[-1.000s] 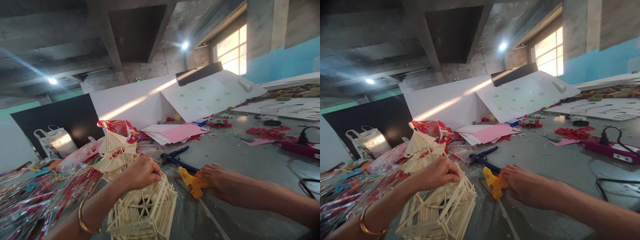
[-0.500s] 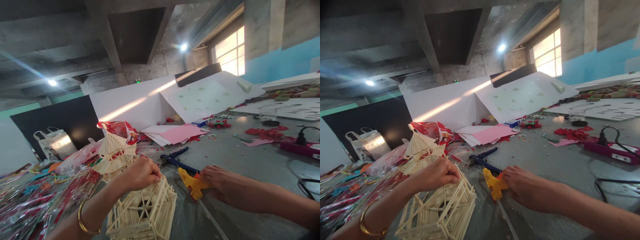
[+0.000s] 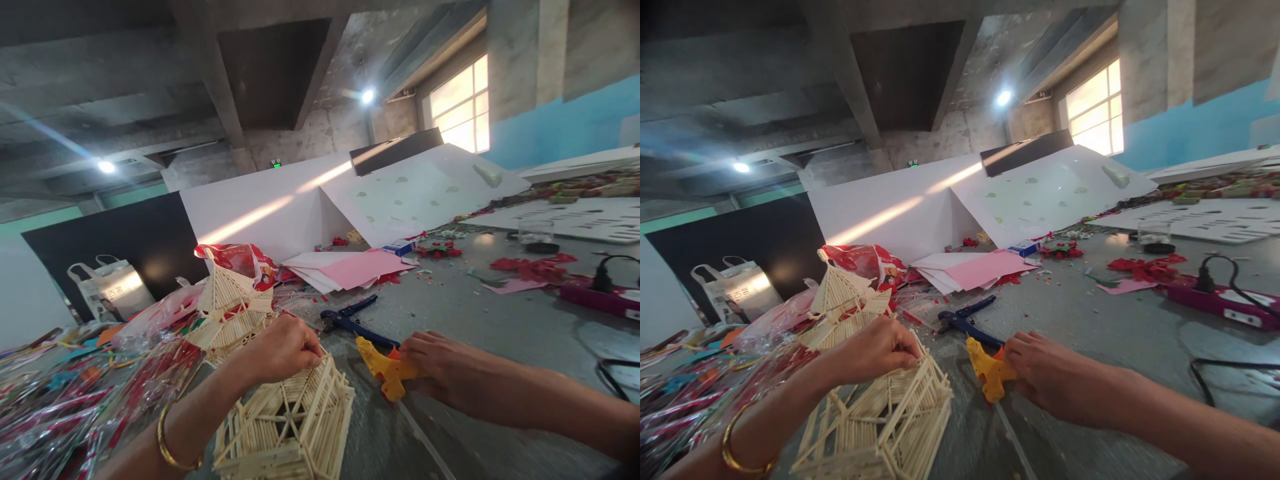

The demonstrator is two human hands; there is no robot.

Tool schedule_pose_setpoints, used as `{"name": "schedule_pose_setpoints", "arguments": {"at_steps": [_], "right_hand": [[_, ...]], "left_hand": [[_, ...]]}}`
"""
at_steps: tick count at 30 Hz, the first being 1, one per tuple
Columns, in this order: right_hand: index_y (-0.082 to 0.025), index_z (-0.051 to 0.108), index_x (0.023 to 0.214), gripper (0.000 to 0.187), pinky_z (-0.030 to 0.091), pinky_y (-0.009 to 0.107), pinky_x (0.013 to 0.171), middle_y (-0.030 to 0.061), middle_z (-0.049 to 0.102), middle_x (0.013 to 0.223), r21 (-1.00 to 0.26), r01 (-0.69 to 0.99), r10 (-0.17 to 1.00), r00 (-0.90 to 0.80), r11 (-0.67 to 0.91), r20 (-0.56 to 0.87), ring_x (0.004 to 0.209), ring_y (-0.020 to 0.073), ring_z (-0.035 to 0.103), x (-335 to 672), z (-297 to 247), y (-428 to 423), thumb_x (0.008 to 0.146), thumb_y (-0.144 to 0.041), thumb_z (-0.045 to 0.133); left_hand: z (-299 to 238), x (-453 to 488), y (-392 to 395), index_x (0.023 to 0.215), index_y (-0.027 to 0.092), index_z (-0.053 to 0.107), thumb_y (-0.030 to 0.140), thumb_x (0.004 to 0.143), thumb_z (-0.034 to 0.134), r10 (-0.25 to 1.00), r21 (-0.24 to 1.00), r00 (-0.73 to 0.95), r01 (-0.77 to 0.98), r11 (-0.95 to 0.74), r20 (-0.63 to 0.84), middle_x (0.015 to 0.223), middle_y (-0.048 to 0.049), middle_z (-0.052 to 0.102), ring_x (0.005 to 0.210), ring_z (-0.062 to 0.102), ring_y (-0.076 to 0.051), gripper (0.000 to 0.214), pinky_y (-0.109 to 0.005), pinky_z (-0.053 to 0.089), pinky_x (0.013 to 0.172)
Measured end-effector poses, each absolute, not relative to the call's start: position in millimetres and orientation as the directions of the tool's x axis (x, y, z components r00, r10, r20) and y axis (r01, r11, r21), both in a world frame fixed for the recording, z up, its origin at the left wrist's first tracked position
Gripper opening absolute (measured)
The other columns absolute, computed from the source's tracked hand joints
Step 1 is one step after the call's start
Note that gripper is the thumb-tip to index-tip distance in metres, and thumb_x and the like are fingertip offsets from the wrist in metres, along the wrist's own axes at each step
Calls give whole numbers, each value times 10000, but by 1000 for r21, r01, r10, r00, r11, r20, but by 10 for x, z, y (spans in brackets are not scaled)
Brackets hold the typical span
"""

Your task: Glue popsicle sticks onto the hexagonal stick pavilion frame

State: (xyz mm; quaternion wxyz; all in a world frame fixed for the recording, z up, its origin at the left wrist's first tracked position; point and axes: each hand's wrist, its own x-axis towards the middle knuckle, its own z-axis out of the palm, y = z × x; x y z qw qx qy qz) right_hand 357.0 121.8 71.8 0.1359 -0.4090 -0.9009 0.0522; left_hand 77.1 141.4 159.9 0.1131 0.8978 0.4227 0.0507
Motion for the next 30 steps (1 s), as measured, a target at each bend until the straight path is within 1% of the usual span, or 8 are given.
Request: {"name": "schedule_pose_setpoints", "arguments": {"at_steps": [3,6,12,16,20,23,27,30], "right_hand": [[-201,573,985,254,357,388,841,77,567,978,-211,720,750,-632,661,195,918,240,498,3570,709,1221,749,-175,480],[-204,577,965,245,358,388,840,78,566,983,-223,720,754,-628,657,196,926,244,496,3564,724,1217,738,-171,490],[-191,585,958,240,367,397,828,94,565,960,-197,731,757,-628,653,177,911,246,500,3548,770,1193,757,-161,457],[-207,584,964,236,364,390,839,84,568,984,-208,721,751,-630,660,197,913,241,499,3561,737,1211,756,-175,477],[-214,583,949,208,360,377,843,73,572,987,-223,707,741,-642,671,195,922,236,501,3548,750,1225,763,-188,494],[-218,575,955,199,346,371,857,62,571,989,-215,686,719,-659,695,219,944,225,501,3494,825,1209,786,-180,477],[-205,565,932,158,352,371,838,59,568,980,-191,680,704,-659,708,264,924,219,500,3404,949,1154,804,-193,474],[-202,564,976,185,353,374,844,66,567,990,-182,667,689,-672,722,273,933,221,493,3360,1007,1119,822,-206,460]], "left_hand": [[1598,769,1411,771,185,720,177,692,538,767,260,641,741,-620,2,710,9,690,656,566,-113,199,-190,368,602],[1602,774,1407,766,178,721,172,687,543,770,267,639,741,-616,2,706,7,688,650,564,-111,195,-188,368,605],[1626,796,1383,751,176,720,156,682,541,781,265,625,754,-600,-11,663,14,675,608,547,-101,193,-184,366,591],[1633,796,1381,753,186,719,167,688,546,787,250,616,764,-594,-13,655,21,672,606,548,-100,186,-180,364,580],[1625,789,1392,759,170,721,153,680,550,775,256,632,749,-611,-3,674,10,679,620,557,-102,189,-178,363,580],[1615,786,1401,760,167,722,155,679,554,768,266,640,739,-619,10,689,7,684,633,563,-105,187,-178,365,588],[1603,782,1401,753,162,721,148,677,548,761,270,648,731,-627,14,678,9,682,617,557,-99,189,-177,362,585],[1596,776,1398,752,160,720,142,672,539,756,274,654,723,-634,27,671,8,679,607,553,-96,198,-177,361,582]]}}
